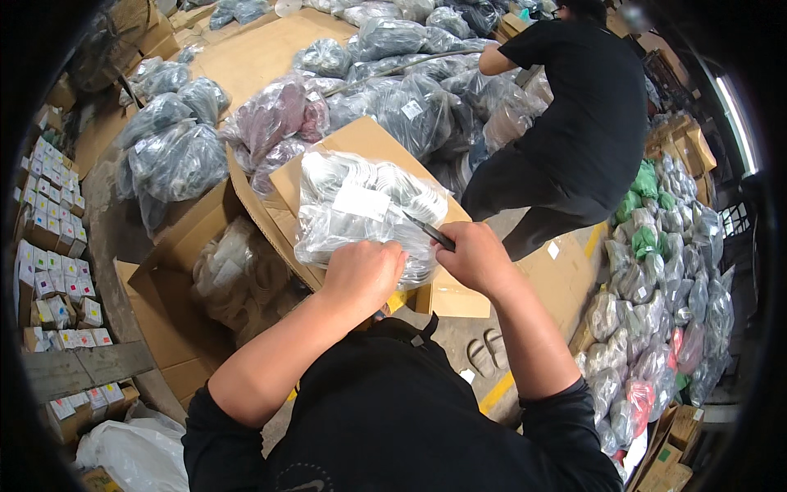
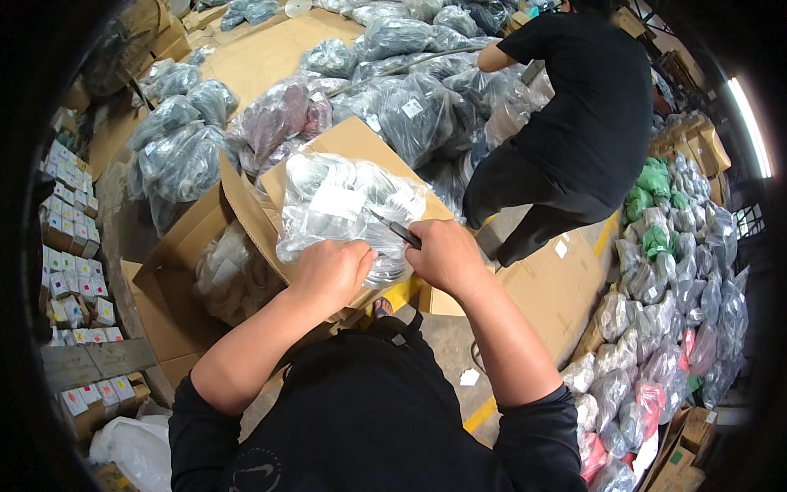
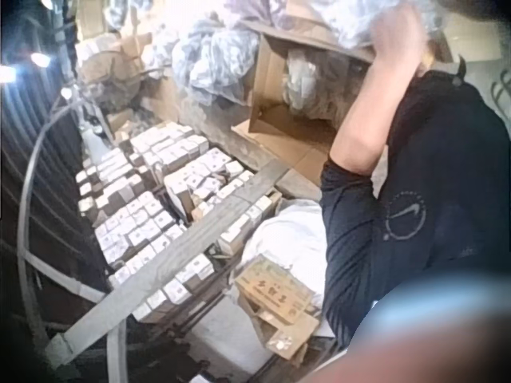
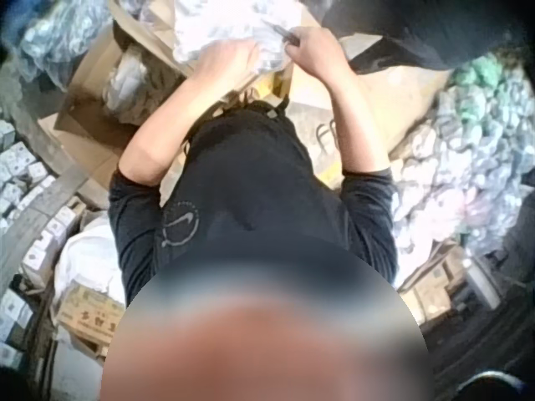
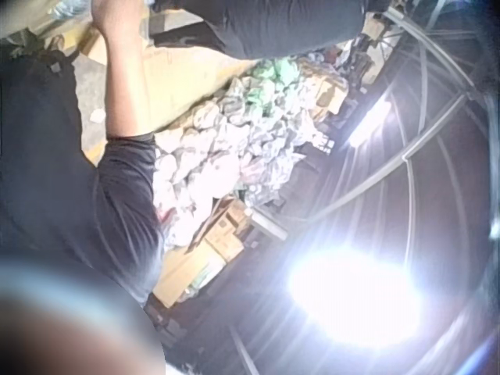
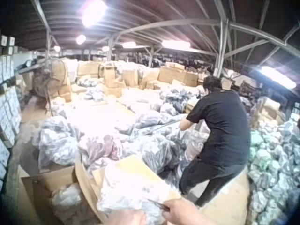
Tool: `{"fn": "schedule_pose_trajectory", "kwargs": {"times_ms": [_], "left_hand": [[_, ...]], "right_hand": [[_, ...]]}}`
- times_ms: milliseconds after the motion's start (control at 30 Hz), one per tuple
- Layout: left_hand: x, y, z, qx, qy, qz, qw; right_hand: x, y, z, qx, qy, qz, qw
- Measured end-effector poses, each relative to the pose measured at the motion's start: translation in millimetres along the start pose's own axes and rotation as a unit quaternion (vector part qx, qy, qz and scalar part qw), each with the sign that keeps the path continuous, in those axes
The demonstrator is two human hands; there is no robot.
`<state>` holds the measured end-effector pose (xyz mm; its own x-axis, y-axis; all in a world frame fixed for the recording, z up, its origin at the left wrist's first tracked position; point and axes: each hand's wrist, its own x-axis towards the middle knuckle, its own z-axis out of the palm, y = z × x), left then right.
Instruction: The person opens a cardboard box with a box cutter, removes several plastic-wrapped bundles of white plastic items, and places them on a nearby surface. The person then cuts open one bundle to reveal the contents.
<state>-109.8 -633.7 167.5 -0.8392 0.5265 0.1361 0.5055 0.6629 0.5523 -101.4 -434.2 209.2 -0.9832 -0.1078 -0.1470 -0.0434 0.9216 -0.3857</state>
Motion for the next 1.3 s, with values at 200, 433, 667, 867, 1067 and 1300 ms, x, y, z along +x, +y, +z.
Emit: {"fn": "schedule_pose_trajectory", "kwargs": {"times_ms": [200,433,667,867,1067,1300], "left_hand": [[5,6,6,0.039,-0.003,-0.014,0.999],[8,2,17,0.001,0.071,0.059,0.996],[6,-8,16,0.006,0.019,0.069,0.997],[14,-5,13,0.084,-0.034,0.01,0.996],[10,-7,15,0.009,0.012,0.114,0.993],[6,-17,14,-0.034,0.104,0.048,0.993]], "right_hand": [[-4,3,22,0.101,0.055,0.035,0.993],[-8,-1,19,0.319,0.037,0.111,0.941],[-8,9,24,0.033,0.123,0.016,0.992],[-5,3,31,0.162,0.092,0.091,0.978],[-4,5,33,0.324,-0.026,0.17,0.93],[0,17,57,0.318,0.132,0.101,0.933]]}}
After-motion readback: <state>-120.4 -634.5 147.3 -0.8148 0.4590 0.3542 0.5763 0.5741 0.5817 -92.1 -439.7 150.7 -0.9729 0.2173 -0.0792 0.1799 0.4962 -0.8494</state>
